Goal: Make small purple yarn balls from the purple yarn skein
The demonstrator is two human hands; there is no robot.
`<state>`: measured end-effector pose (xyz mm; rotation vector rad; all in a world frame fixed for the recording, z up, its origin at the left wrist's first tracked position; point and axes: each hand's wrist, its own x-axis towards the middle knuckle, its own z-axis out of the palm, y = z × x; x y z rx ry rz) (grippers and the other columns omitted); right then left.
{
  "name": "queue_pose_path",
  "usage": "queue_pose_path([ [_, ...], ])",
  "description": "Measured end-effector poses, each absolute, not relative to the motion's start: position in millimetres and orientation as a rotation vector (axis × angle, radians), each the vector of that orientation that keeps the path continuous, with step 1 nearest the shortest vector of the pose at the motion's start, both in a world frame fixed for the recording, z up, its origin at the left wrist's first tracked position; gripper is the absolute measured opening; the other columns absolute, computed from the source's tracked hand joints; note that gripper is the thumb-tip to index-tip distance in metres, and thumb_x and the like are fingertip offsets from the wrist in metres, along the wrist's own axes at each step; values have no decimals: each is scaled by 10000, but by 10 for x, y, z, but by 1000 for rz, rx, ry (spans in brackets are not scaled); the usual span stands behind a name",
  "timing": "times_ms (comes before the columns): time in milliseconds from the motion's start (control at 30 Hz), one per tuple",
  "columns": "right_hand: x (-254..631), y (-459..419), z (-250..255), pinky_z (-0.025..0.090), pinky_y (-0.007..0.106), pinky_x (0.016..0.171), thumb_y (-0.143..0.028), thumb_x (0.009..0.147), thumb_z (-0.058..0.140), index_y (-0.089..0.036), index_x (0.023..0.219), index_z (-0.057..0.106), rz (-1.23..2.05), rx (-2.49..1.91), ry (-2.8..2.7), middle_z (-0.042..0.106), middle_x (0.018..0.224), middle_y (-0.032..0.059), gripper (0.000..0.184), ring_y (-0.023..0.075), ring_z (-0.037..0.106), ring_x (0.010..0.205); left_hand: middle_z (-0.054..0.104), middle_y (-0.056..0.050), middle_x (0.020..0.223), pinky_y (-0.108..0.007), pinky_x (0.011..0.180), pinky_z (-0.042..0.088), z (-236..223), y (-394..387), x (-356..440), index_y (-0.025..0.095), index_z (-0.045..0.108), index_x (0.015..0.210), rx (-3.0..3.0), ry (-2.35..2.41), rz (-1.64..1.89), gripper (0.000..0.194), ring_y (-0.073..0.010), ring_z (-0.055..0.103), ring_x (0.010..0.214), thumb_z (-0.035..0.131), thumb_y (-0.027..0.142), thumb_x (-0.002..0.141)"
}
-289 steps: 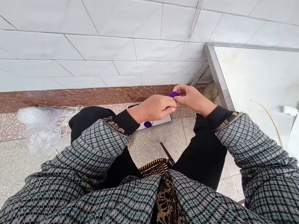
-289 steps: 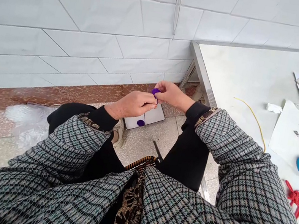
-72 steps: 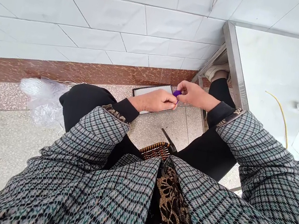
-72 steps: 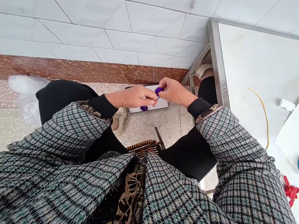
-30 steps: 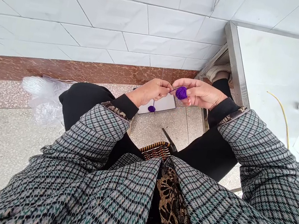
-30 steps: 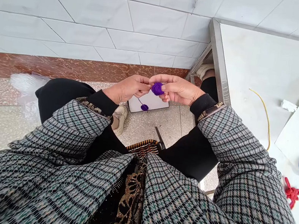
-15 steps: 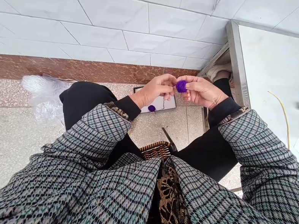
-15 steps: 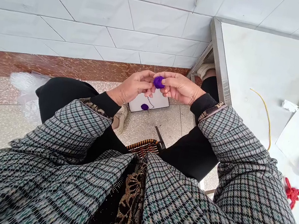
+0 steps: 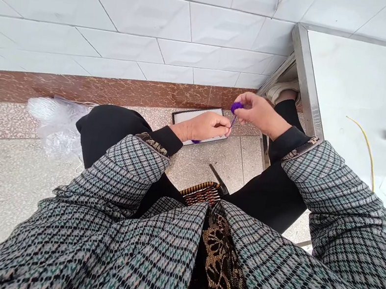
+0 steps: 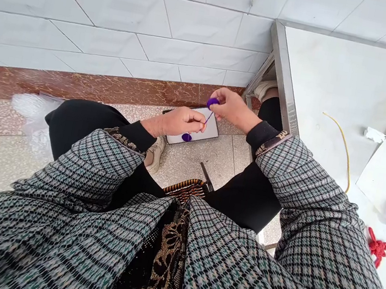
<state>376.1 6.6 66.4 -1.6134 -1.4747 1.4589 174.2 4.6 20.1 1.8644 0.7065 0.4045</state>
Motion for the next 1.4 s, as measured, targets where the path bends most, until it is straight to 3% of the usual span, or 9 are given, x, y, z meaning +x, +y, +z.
queue_pose_path([
  [167,3705,-24,757,465,251,621,58,772,811,-170,852,678,1520,-1694,-1901,646,776,-11,275,114,538,672,590,23,627,-267,663,427,234,123,1689,174,645,718,1866,922,616,167,-127,525,621,549,205,851],
  [400,3702,-33,872,518,222,595,-36,831,825,-190,887,610,1879,-1423,-1420,643,750,-21,271,94,571,611,502,51,578,-273,667,398,188,175,1717,191,583,695,1811,1000,584,162,-131,485,613,554,186,854],
  [600,3702,38,732,535,233,617,-79,882,766,-205,900,552,1576,-1530,-1413,601,733,-33,248,108,577,634,562,41,649,-267,694,410,170,56,1794,183,593,704,1877,704,385,180,-112,487,616,549,204,877],
  [767,3732,37,647,517,281,679,-9,812,775,-193,852,594,1188,-1806,-1865,653,814,0,261,142,599,719,580,27,675,-275,701,407,201,39,1760,188,589,715,1967,667,424,185,-124,496,645,549,226,892],
  [867,3734,-12,682,498,271,614,-9,798,815,-191,829,641,1497,-1754,-1959,643,738,-6,254,136,582,652,594,13,706,-285,735,426,207,108,1709,194,593,747,1981,823,590,167,-145,525,696,540,227,901],
  [967,3731,-38,742,493,235,553,-43,829,834,-182,860,663,1922,-1462,-1684,638,708,-16,222,103,558,585,603,4,725,-288,746,425,168,197,1677,201,572,754,1962,985,679,161,-161,540,738,541,222,910],
  [1033,3740,-23,772,515,211,566,-85,855,846,-176,913,656,1970,-1303,-1440,650,734,-21,219,84,564,587,583,13,704,-286,722,405,130,229,1677,203,557,749,1944,1037,666,166,-160,527,729,553,225,914],
  [1267,3813,102,668,538,175,568,-242,941,853,-207,936,558,1683,-1251,-1123,607,709,-43,297,83,594,611,547,41,656,-269,688,404,187,95,1743,194,583,713,1965,692,391,207,-123,478,632,561,243,913],
  [1400,3821,89,570,486,195,500,-130,882,868,-223,904,549,1561,-1467,-1417,598,673,-47,333,99,562,570,538,40,639,-264,691,410,284,40,1727,195,575,682,1967,582,337,222,-115,466,615,564,253,896],
])
